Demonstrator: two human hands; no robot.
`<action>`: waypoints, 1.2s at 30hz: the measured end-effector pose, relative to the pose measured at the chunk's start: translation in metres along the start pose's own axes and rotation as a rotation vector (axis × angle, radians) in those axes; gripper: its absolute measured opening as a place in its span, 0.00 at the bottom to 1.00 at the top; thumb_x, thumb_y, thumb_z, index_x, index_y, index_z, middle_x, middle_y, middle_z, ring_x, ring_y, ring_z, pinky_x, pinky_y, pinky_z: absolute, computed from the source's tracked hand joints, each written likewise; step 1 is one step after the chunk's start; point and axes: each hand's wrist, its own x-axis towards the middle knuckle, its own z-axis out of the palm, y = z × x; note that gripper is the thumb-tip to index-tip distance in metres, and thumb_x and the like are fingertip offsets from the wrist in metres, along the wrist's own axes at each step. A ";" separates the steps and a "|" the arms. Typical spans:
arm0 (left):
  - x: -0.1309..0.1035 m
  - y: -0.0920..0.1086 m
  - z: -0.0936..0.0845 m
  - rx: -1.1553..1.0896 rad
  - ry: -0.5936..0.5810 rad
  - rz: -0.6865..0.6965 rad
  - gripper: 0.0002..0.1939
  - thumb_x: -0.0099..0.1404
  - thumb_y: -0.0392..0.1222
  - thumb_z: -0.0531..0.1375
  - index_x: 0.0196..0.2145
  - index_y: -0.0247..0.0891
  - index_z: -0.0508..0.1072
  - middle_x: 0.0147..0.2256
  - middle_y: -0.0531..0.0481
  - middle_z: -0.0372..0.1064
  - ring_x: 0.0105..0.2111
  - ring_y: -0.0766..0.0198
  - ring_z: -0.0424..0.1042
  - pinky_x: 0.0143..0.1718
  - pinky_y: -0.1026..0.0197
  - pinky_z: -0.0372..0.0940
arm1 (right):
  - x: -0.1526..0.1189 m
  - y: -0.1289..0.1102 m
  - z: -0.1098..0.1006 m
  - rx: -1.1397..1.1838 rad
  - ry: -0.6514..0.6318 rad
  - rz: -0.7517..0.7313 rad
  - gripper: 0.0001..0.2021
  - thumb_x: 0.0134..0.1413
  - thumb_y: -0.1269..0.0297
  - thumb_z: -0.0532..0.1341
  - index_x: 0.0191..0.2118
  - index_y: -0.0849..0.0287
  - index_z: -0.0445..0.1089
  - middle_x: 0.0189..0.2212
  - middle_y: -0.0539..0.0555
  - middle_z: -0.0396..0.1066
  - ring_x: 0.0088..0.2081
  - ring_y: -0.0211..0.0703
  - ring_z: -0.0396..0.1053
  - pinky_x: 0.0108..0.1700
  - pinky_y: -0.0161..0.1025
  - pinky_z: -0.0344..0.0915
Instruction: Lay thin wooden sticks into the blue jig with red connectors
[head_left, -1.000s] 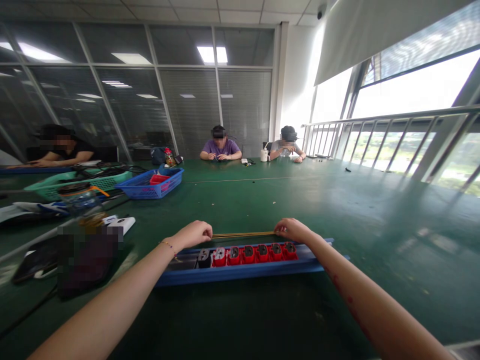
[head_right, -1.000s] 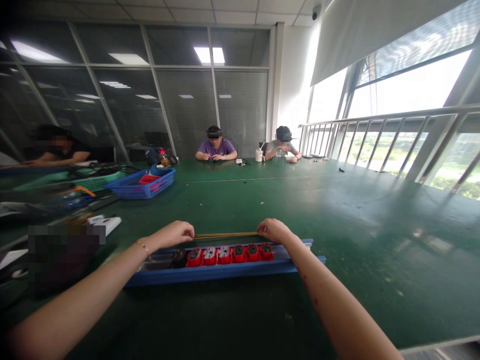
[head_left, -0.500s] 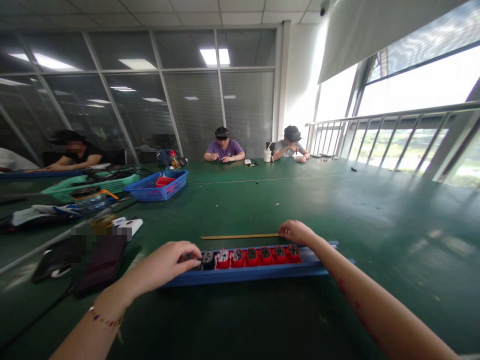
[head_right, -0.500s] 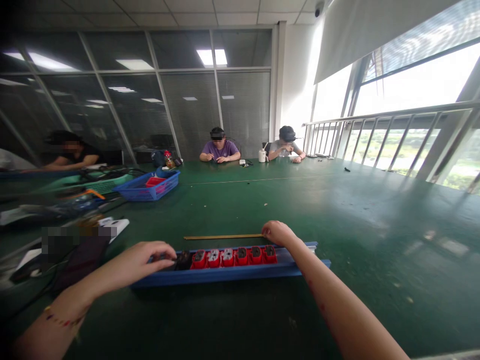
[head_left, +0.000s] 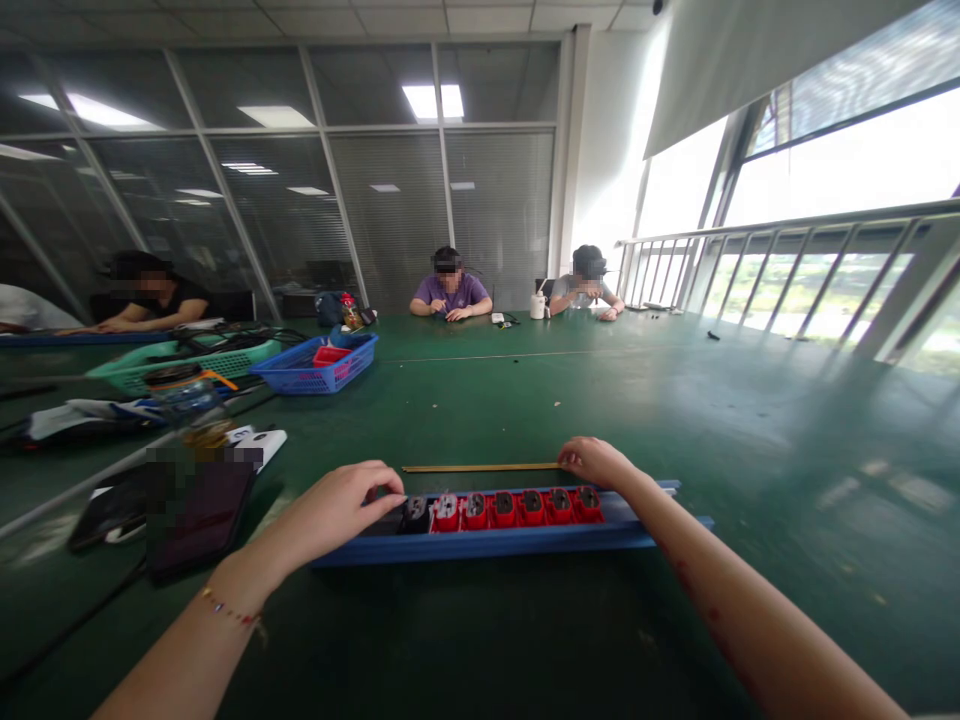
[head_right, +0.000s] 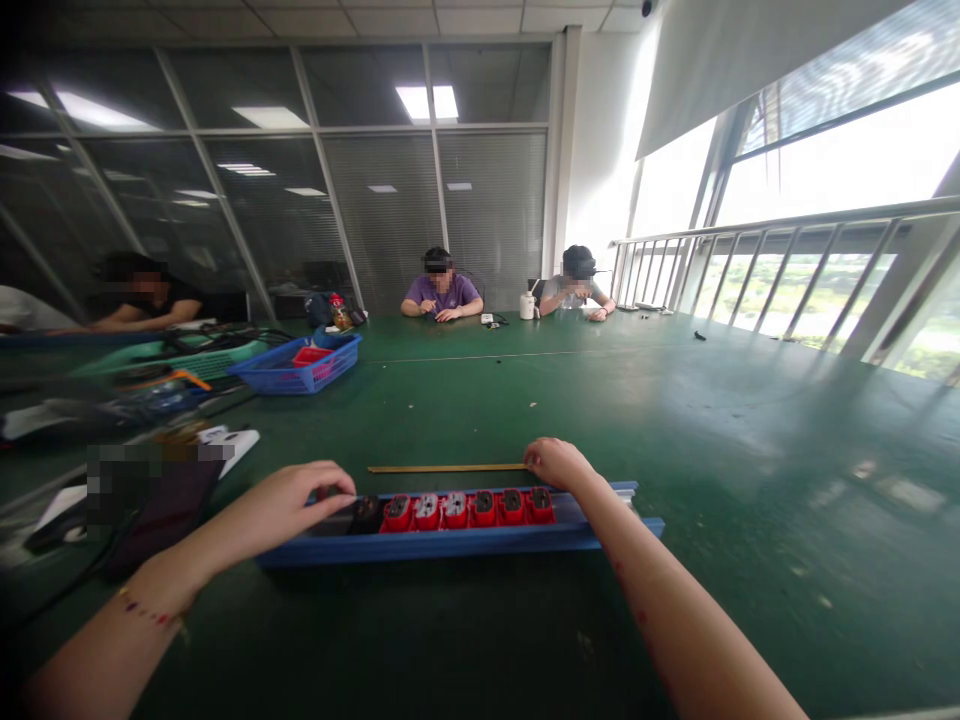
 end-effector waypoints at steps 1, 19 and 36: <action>0.002 -0.002 -0.001 0.002 -0.004 -0.003 0.12 0.58 0.48 0.52 0.32 0.44 0.72 0.32 0.52 0.69 0.31 0.63 0.67 0.30 0.66 0.56 | 0.000 -0.001 -0.001 -0.019 -0.005 -0.011 0.12 0.49 0.68 0.53 0.37 0.54 0.71 0.35 0.51 0.72 0.35 0.40 0.69 0.35 0.32 0.61; 0.065 -0.052 0.037 0.258 -0.116 -0.002 0.21 0.51 0.34 0.57 0.44 0.42 0.66 0.45 0.46 0.65 0.45 0.56 0.63 0.43 0.59 0.58 | 0.006 -0.017 -0.012 -0.242 -0.086 -0.115 0.12 0.43 0.75 0.55 0.37 0.57 0.66 0.37 0.54 0.70 0.39 0.44 0.67 0.37 0.34 0.58; 0.068 -0.036 0.024 -0.069 -0.020 -0.039 0.09 0.56 0.40 0.48 0.31 0.38 0.65 0.29 0.52 0.67 0.30 0.64 0.67 0.31 0.64 0.60 | -0.012 -0.009 -0.019 0.259 0.435 0.086 0.07 0.42 0.71 0.51 0.30 0.58 0.63 0.27 0.50 0.64 0.26 0.36 0.61 0.30 0.32 0.59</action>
